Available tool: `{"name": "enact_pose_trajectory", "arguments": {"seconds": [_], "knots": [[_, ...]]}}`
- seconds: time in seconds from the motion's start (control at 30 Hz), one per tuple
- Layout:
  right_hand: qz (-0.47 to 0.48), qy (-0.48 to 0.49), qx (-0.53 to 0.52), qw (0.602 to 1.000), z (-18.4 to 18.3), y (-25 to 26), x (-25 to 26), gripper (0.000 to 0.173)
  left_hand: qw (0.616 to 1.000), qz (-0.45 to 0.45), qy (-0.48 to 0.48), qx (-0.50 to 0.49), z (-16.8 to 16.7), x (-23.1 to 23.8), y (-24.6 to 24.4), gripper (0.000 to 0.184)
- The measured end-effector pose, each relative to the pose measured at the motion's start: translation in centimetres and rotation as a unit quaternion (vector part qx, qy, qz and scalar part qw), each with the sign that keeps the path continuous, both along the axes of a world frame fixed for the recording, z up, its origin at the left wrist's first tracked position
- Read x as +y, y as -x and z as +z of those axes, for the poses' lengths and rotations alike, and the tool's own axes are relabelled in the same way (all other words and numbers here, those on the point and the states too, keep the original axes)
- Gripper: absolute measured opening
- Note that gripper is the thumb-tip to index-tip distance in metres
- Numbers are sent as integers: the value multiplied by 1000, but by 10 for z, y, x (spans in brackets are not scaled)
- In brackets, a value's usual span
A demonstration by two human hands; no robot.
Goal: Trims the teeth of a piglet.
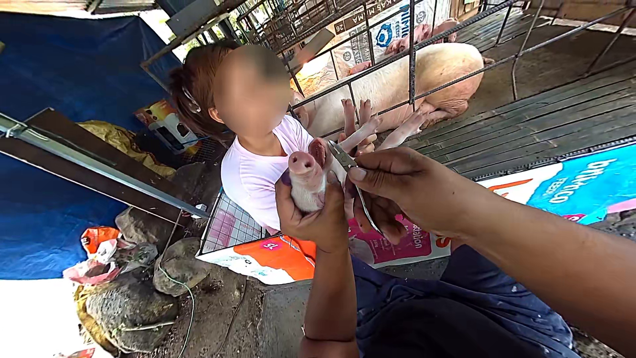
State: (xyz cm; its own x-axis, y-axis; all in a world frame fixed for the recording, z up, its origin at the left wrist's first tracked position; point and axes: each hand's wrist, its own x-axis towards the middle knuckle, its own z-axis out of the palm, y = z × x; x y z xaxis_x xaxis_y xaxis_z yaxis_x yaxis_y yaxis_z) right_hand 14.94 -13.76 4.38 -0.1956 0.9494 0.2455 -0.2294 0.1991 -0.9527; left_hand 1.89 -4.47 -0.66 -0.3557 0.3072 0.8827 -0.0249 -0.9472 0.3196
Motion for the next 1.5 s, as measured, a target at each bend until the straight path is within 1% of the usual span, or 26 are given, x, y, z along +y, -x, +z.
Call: {"name": "enact_pose_trajectory", "arguments": {"seconds": [0.1, 0.17, 0.4, 0.57, 0.7, 0.87, 1.07, 1.37, 1.5], "knots": [[-4, -15, -40, 999, 2, 2, -4, 33, 1000, 8, -1, 3, 1, -1, -1, 44], [-5, -9, -54, 998, 3, 3, -7, 33, 1000, 12, -3, 3, 1, -2, -1, 44], [-10, 39, -24, 999, 7, 2, -12, 33, 1000, 5, -15, 6, -5, -1, -3, 45], [-13, 46, -29, 998, 6, 2, -17, 32, 1000, 4, -11, -3, -3, -3, -4, 43], [-17, 37, -62, 997, 8, 3, -19, 33, 1000, 15, -19, 0, -3, -3, -3, 45], [-12, 48, -54, 997, 12, 4, -20, 33, 999, 28, -25, 5, -5, -4, -1, 45], [-8, 61, -38, 997, 14, 4, -22, 33, 999, 14, -29, -9, -5, -4, -2, 44], [-10, 74, -68, 995, 19, 6, -24, 32, 999, 24, -38, -3, -7, -4, -1, 46], [-14, 68, -73, 995, 18, 6, -24, 33, 999, 6, -37, -2, -9, -5, -2, 48]]}}
